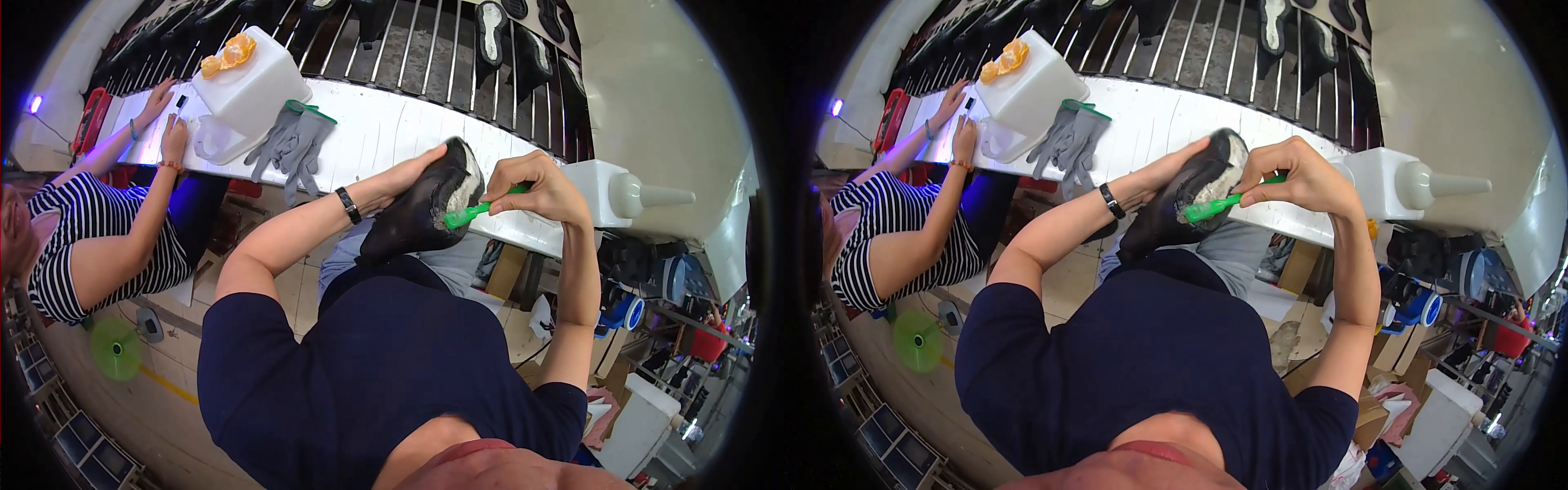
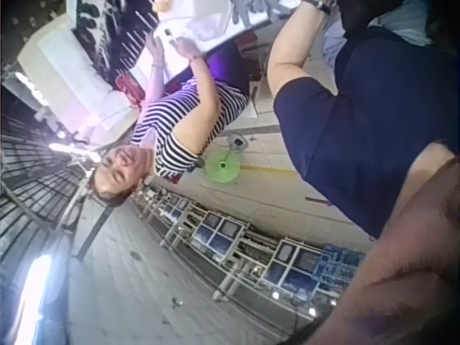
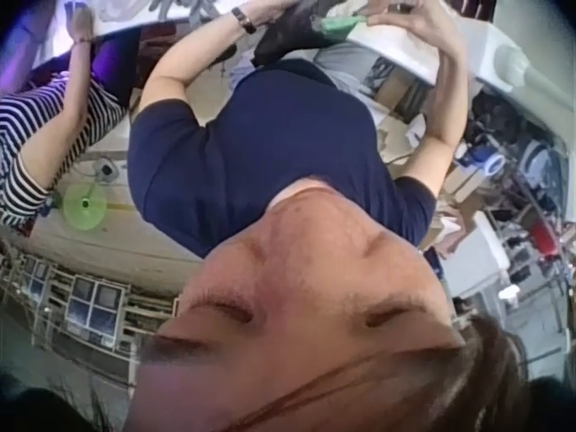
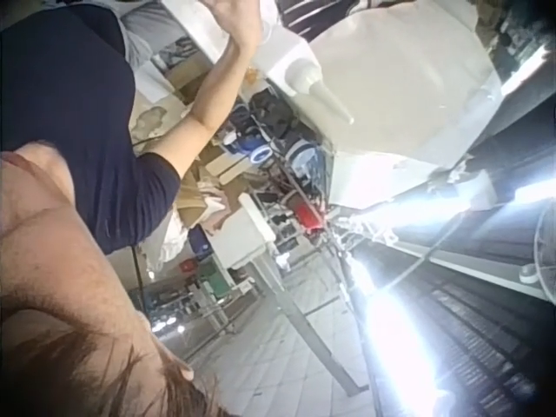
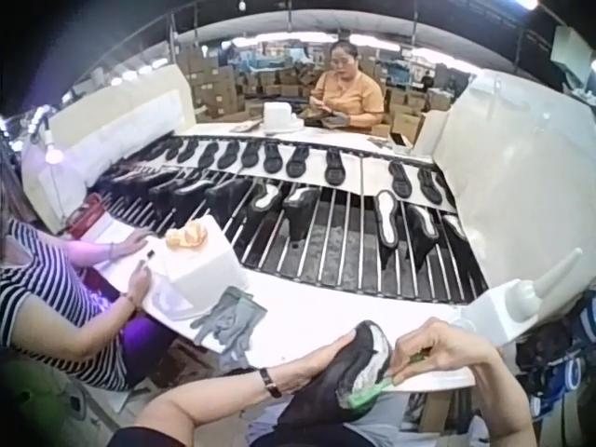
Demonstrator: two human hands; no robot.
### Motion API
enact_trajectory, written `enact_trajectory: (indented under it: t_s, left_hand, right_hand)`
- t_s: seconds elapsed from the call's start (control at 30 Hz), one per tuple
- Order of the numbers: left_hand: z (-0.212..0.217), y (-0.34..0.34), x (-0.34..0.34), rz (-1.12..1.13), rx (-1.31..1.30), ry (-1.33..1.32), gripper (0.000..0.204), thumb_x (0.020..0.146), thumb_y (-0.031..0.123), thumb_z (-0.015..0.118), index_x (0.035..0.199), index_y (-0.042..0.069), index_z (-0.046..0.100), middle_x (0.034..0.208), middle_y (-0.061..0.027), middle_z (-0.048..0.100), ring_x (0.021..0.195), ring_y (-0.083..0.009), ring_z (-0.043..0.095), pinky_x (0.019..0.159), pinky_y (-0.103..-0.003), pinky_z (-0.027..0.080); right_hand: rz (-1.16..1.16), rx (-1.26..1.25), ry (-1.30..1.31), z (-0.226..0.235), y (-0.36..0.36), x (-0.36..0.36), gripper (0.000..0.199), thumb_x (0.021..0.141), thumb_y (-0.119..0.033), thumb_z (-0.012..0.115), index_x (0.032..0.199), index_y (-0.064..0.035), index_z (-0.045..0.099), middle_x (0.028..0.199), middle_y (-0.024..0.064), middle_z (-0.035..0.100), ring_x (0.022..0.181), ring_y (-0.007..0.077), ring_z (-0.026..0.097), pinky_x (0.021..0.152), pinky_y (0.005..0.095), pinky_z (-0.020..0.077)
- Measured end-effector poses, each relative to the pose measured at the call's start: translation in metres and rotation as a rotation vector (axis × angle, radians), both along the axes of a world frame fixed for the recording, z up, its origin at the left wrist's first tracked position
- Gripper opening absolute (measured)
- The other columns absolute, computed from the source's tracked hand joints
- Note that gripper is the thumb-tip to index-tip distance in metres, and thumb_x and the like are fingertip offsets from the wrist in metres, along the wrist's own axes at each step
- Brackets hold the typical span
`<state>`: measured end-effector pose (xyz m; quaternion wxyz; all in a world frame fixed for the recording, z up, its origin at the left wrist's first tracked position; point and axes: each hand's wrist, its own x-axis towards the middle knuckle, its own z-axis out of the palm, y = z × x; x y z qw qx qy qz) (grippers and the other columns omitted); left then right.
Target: The recorder uses a brush to apply a liquid adhesive around the edges of a shoe upper and sole on a production line.
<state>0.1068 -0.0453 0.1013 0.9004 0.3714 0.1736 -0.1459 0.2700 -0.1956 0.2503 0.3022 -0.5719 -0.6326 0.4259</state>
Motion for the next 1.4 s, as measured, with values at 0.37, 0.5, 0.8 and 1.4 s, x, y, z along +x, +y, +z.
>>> enact_trajectory:
  t_s: [0.37,0.5,0.8,1.4]
  left_hand:
    - [-0.015,-0.029,-0.022,-0.367,-0.602,-0.052,0.057,0.101,0.046,0.048,0.132,-0.002,0.050,0.104,-0.0218,0.066,0.079,-0.0270,0.070,0.070,-0.036,0.059]
    - [-0.017,-0.041,-0.029,-0.487,-0.601,-0.076,0.056,0.100,0.044,0.049,0.133,-0.002,0.049,0.099,-0.0252,0.064,0.080,-0.0276,0.068,0.074,-0.033,0.057]
    - [-0.016,-0.035,-0.034,-0.526,-0.656,-0.121,0.052,0.100,0.040,0.048,0.130,-0.003,0.051,0.102,-0.0224,0.063,0.086,-0.0263,0.067,0.079,-0.034,0.056]
    - [-0.015,0.036,0.030,0.057,-0.409,-0.226,0.057,0.105,0.043,0.034,0.146,0.003,0.038,0.141,-0.0161,0.051,0.122,-0.0231,0.058,0.104,-0.035,0.049]
  right_hand:
    - [0.044,0.023,0.104,0.005,0.023,0.003,0.018,0.067,-0.004,0.084,0.080,0.0019,0.073,0.077,0.0104,0.072,0.075,0.0192,0.069,0.068,0.0288,0.0516]
    - [0.080,0.050,0.094,0.004,0.031,0.004,0.018,0.067,-0.005,0.084,0.079,0.0013,0.073,0.078,0.0102,0.072,0.075,0.0190,0.069,0.068,0.0289,0.0518]
    - [0.164,0.029,0.071,0.007,0.027,0.014,0.016,0.072,-0.007,0.083,0.080,0.0000,0.071,0.080,0.0065,0.071,0.079,0.0167,0.069,0.071,0.0280,0.0517]
    - [-0.766,0.543,-0.172,0.007,-0.022,-0.010,0.009,0.082,-0.001,0.074,0.089,0.0044,0.071,0.084,0.0073,0.069,0.072,0.0094,0.061,0.063,0.0217,0.0458]
